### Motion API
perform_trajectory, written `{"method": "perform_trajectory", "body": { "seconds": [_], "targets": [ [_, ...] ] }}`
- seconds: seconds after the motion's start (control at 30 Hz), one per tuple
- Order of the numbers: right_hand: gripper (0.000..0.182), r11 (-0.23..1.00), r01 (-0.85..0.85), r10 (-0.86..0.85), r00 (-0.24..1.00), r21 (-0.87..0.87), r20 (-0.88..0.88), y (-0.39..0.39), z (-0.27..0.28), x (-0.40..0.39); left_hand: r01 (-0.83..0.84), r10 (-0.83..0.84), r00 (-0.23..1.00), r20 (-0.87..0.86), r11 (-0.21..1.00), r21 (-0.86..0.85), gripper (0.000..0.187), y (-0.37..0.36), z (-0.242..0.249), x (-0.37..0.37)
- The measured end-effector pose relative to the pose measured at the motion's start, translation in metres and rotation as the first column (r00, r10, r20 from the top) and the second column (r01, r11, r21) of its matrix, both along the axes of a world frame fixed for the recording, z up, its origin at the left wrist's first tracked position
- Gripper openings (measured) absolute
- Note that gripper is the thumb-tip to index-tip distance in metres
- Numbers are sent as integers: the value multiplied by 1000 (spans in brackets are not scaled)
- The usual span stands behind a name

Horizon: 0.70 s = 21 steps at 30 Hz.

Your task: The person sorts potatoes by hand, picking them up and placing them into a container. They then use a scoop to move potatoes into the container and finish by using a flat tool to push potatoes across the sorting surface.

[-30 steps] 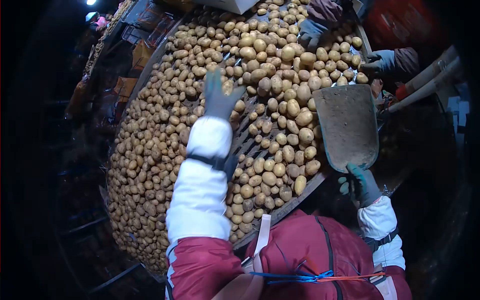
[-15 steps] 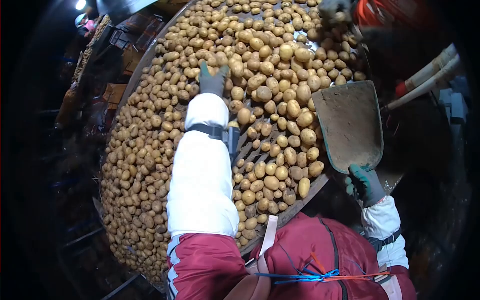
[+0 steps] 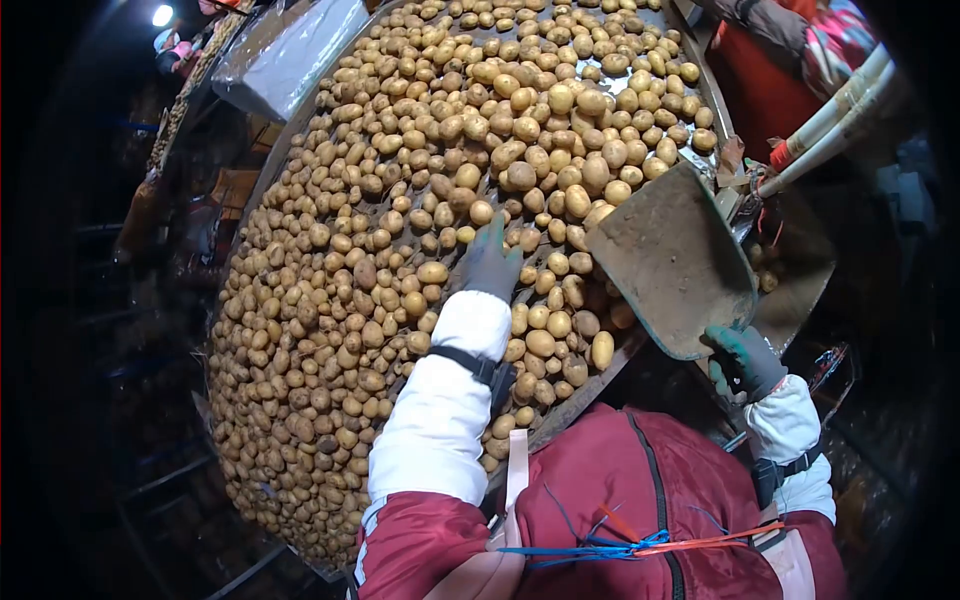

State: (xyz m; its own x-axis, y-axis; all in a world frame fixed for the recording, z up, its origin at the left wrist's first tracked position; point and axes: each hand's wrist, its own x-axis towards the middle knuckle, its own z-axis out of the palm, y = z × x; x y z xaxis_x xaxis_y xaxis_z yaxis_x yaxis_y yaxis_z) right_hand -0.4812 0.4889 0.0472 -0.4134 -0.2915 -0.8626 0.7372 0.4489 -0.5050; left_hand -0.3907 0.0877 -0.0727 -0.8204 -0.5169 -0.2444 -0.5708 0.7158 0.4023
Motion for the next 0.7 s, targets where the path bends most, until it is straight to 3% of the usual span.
{"method": "perform_trajectory", "body": {
  "seconds": [0.07, 0.13, 0.23, 0.3, 0.4, 0.47, 0.5, 0.53, 0.6, 0.63, 0.67, 0.7],
  "targets": [
    [38, 992, -113, 108, 991, 57, 83, 6, 4, 2, 35, -36, 999, -6, 993, -108, 74, 2, 0, -19],
    [37, 999, -45, 42, 993, 25, 106, 11, -2, 13, 47, -36, 986, 162, 997, -63, 82, -1, 10, -39],
    [35, 1000, -3, 1, 993, 16, 120, 8, -3, 20, 6, 11, 978, 207, 997, -81, 81, 11, 13, -43],
    [35, 1000, -5, 3, 994, 14, 113, 8, -7, 22, -105, 120, 985, 127, 987, -120, 71, 18, 1, -32],
    [34, 1000, 23, -21, 994, -16, 104, 8, -16, 27, -83, 102, 987, 124, 985, -150, 54, 13, -6, -28],
    [34, 998, 48, -44, 994, -35, 98, 13, -16, 27, -10, 9, 993, 116, 1000, 9, 48, -5, 5, -37],
    [38, 1000, -12, 13, 996, -12, 91, 13, -14, 25, -36, 38, 998, -46, 999, 41, 34, -18, -8, -41],
    [42, 997, -73, 72, 994, 9, 81, 13, -13, 23, -107, 140, 986, -89, 947, 302, 28, -29, -8, -45],
    [43, 998, -70, 70, 995, 1, 71, 12, -8, 22, -161, 319, 919, -232, 840, 518, 25, -38, -12, -42],
    [43, 998, -62, 62, 996, -7, 68, 12, -7, 23, -197, 467, 863, -192, 663, 722, 25, -26, 11, -41],
    [43, 998, -56, 57, 996, -10, 71, 13, -8, 23, -196, 461, 867, -191, 666, 720, 25, -12, 30, -39],
    [44, 997, -74, 75, 994, -18, 75, 15, -10, 24, -49, 397, 892, -214, 558, 829, 27, 5, 45, -37]
  ]
}}
